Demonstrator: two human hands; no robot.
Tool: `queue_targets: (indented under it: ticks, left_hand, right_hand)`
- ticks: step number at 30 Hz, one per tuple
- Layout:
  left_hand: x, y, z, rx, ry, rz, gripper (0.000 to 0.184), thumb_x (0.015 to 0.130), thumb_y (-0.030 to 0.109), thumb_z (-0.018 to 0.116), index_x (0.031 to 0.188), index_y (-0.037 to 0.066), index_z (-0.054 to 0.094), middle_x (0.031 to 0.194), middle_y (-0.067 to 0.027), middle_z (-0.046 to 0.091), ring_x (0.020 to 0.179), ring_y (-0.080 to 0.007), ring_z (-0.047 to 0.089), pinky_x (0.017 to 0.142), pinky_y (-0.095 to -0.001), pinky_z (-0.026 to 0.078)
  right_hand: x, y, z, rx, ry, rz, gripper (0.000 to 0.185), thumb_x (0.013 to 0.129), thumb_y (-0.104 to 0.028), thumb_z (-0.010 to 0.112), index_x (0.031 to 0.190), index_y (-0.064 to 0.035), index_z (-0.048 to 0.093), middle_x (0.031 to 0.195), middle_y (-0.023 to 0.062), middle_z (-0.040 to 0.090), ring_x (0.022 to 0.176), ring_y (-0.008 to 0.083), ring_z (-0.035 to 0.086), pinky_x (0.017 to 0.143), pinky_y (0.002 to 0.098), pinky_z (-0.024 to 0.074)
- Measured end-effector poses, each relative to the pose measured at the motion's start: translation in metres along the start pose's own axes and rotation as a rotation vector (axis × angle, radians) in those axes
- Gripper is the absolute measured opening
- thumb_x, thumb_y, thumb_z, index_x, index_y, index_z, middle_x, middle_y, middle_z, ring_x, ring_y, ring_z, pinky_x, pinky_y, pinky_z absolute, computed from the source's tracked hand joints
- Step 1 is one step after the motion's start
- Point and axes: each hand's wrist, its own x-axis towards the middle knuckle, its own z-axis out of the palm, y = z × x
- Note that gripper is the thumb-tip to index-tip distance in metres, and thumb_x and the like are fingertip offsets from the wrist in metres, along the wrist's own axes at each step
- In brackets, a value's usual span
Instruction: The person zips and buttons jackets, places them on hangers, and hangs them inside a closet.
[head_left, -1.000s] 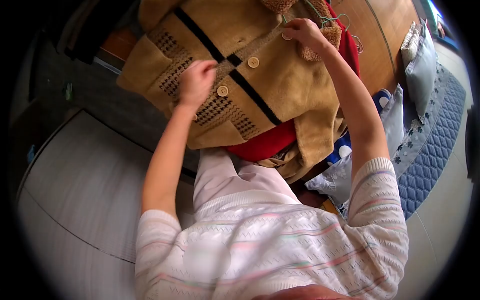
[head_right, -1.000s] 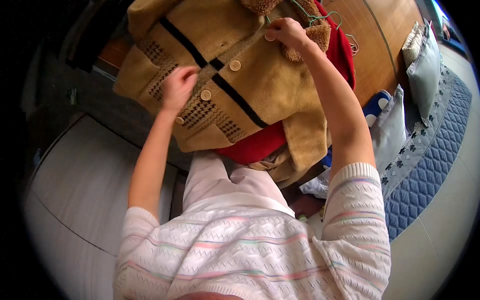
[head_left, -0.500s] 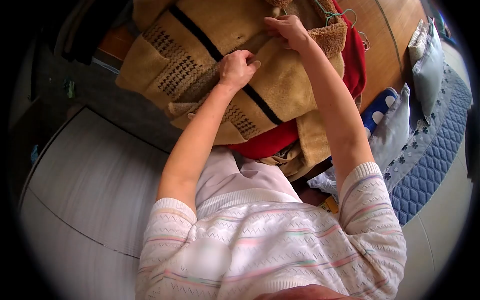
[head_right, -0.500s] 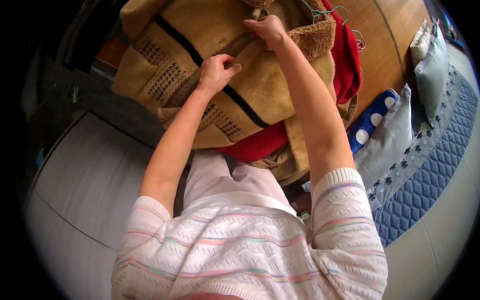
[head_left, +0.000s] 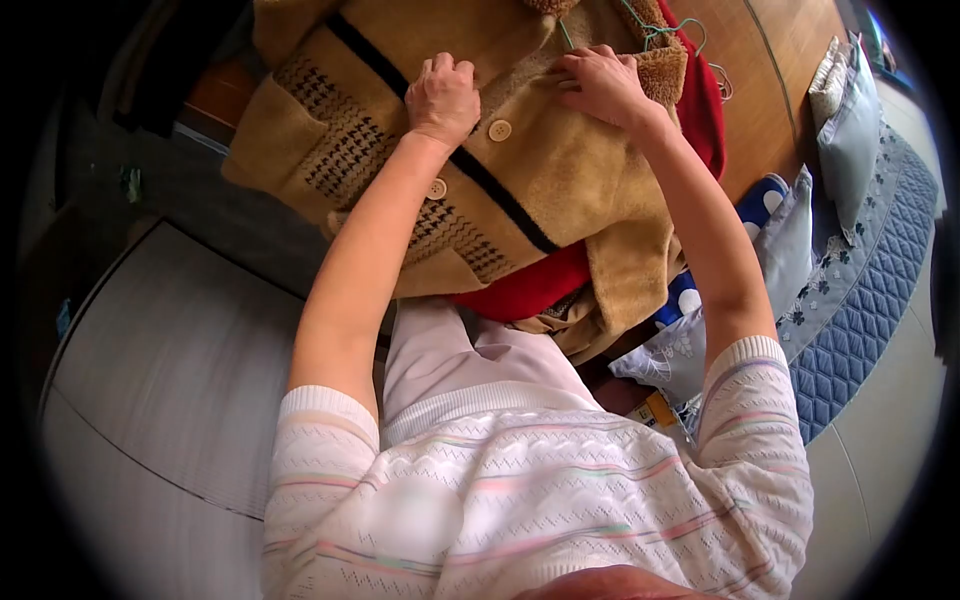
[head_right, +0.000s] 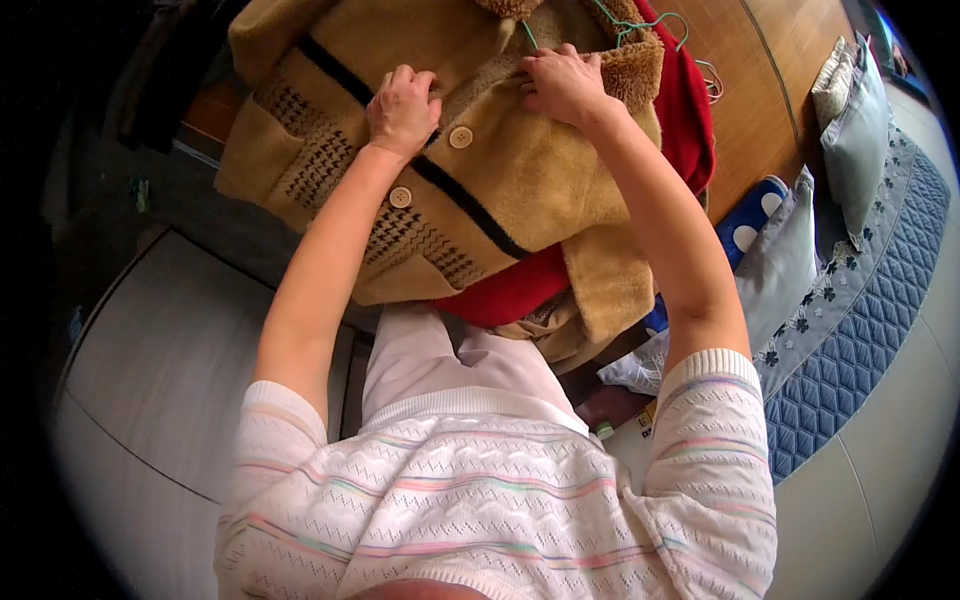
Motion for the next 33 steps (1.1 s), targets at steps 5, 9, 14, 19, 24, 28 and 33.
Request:
queue_targets:
  ticks: [5,9,14,19,24,28,33]
  left_hand:
    - [0.007,-0.012,0.01,0.012,0.025,0.098,0.013,0.073,0.017,0.057,0.083,0.01,0.062,0.085,-0.0093,0.055,0.084,-0.0254,0.055,0.073,-0.036,0.048]
    - [0.003,-0.01,-0.001,-0.252,0.002,0.078,0.014,0.073,0.017,0.057,0.08,0.006,0.062,0.083,-0.0115,0.057,0.081,-0.0271,0.056,0.073,-0.036,0.047]
    - [0.003,-0.007,-0.01,-0.219,-0.203,0.021,0.016,0.072,0.016,0.058,0.077,0.002,0.062,0.082,-0.0124,0.06,0.079,-0.0261,0.057,0.07,-0.0345,0.046]
    - [0.016,-0.001,-0.04,-0.417,-0.535,-0.126,0.023,0.064,0.02,0.063,0.076,0.001,0.061,0.066,-0.0126,0.059,0.064,-0.0218,0.056,0.066,-0.0335,0.045]
    - [-0.006,0.023,-0.034,-0.159,-0.458,0.015,0.028,0.064,0.023,0.069,0.082,0.003,0.062,0.084,-0.0123,0.058,0.083,-0.0271,0.056,0.072,-0.0361,0.047]
    - [-0.022,0.026,-0.02,-0.083,-0.245,0.127,0.023,0.065,0.018,0.071,0.08,0.004,0.059,0.088,-0.0101,0.051,0.091,-0.0269,0.051,0.075,-0.0375,0.046]
    - [-0.023,0.027,-0.015,-0.064,-0.215,0.128,0.022,0.064,0.015,0.071,0.076,0.003,0.057,0.088,-0.0107,0.051,0.091,-0.0278,0.05,0.075,-0.0372,0.046]
  right_hand:
    - [0.007,0.019,0.008,0.125,-0.002,0.108,0.027,0.073,-0.036,0.062,0.092,-0.0164,0.063,0.09,0.0026,0.061,0.099,0.0243,0.05,0.079,0.0448,0.0359]
    - [0.014,0.024,0.001,0.262,-0.051,0.185,0.027,0.075,-0.038,0.061,0.091,-0.0164,0.063,0.086,0.0036,0.061,0.095,0.025,0.053,0.078,0.0443,0.0363]
    - [0.011,0.013,0.012,0.206,0.406,0.075,0.02,0.077,-0.03,0.06,0.088,-0.0133,0.063,0.081,0.0062,0.062,0.086,0.0258,0.056,0.082,0.0435,0.0381]
    - [-0.022,-0.04,-0.005,0.715,0.177,0.307,0.018,0.079,-0.022,0.06,0.089,-0.0082,0.065,0.08,0.0096,0.065,0.074,0.0249,0.062,0.07,0.0345,0.0478]
    - [-0.036,-0.08,0.044,1.123,-0.115,0.577,0.021,0.078,-0.017,0.061,0.087,0.0017,0.064,0.075,0.0118,0.065,0.066,0.0159,0.062,0.061,0.0287,0.0494]
    - [-0.032,-0.082,0.062,1.535,-0.059,0.691,0.019,0.079,-0.015,0.06,0.088,0.0013,0.063,0.072,0.0074,0.063,0.064,0.0121,0.06,0.055,0.0242,0.0474]
    - [-0.035,-0.084,0.052,1.662,-0.084,0.708,0.016,0.08,-0.014,0.06,0.088,-0.0004,0.062,0.073,0.0045,0.063,0.063,0.0112,0.059,0.053,0.0231,0.0459]
